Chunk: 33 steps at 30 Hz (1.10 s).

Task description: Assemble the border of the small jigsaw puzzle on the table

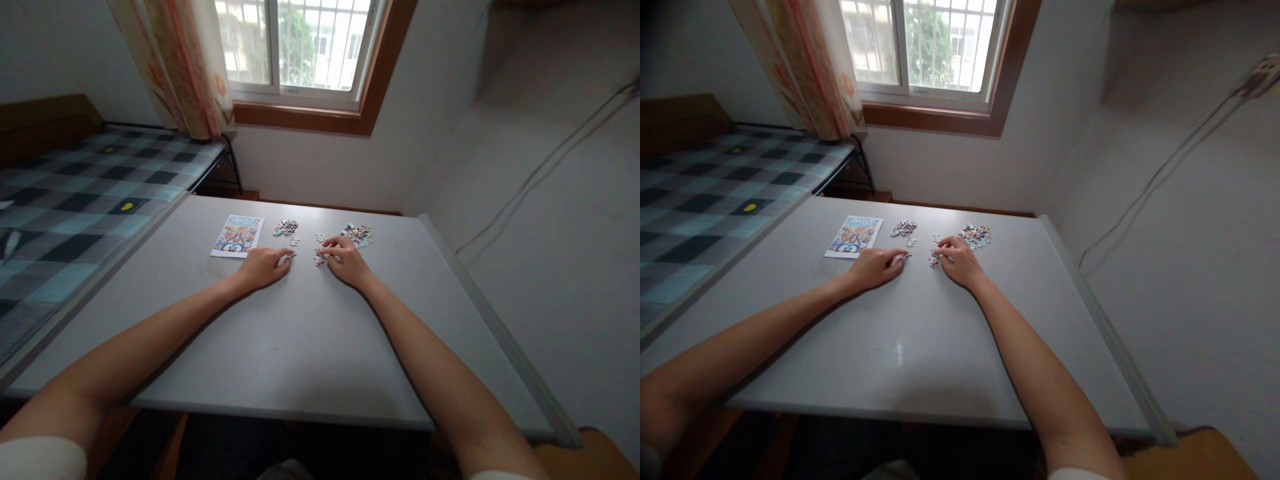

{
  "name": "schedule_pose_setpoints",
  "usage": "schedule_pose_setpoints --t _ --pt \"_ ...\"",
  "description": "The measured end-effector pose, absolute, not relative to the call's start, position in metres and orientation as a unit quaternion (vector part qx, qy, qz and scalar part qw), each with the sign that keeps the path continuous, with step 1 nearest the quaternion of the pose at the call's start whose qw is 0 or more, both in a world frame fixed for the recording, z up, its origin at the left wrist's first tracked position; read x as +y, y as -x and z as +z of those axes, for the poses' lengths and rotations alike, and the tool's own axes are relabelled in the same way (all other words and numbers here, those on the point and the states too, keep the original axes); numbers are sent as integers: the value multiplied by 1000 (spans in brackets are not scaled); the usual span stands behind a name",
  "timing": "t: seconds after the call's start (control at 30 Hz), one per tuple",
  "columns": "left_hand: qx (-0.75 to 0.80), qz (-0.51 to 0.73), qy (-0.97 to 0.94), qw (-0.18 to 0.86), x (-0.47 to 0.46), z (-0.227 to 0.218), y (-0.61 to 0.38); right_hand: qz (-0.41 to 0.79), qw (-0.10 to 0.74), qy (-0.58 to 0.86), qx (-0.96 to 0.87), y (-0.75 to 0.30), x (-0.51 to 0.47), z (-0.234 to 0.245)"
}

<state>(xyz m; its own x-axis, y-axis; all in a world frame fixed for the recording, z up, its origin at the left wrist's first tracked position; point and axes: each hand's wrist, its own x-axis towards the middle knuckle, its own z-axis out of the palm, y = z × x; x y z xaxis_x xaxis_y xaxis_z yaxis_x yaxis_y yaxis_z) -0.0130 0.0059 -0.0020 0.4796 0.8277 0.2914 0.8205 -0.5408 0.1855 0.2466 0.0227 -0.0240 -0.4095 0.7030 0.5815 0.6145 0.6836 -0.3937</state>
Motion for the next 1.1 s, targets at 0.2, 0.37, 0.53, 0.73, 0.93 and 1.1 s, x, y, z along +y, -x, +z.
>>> schedule_pose_setpoints --t 0.2,0.37,0.53,0.73,0.93,1.1 --pt "469 171 -866 26 6 -1 12 56 369 375 -849 -247 21 -24" --pt "454 178 -873 27 7 -2 13 48 354 373 -856 -245 20 -22" --pt "458 175 -871 35 6 1 12 75 393 387 -831 -246 22 -22" --pt "454 175 -873 46 5 3 12 90 418 406 -808 -246 21 -18" --pt "459 172 -871 45 6 2 13 109 399 395 -821 -244 16 -13" --pt "459 177 -869 44 7 -1 13 96 375 398 -832 -244 18 -14"
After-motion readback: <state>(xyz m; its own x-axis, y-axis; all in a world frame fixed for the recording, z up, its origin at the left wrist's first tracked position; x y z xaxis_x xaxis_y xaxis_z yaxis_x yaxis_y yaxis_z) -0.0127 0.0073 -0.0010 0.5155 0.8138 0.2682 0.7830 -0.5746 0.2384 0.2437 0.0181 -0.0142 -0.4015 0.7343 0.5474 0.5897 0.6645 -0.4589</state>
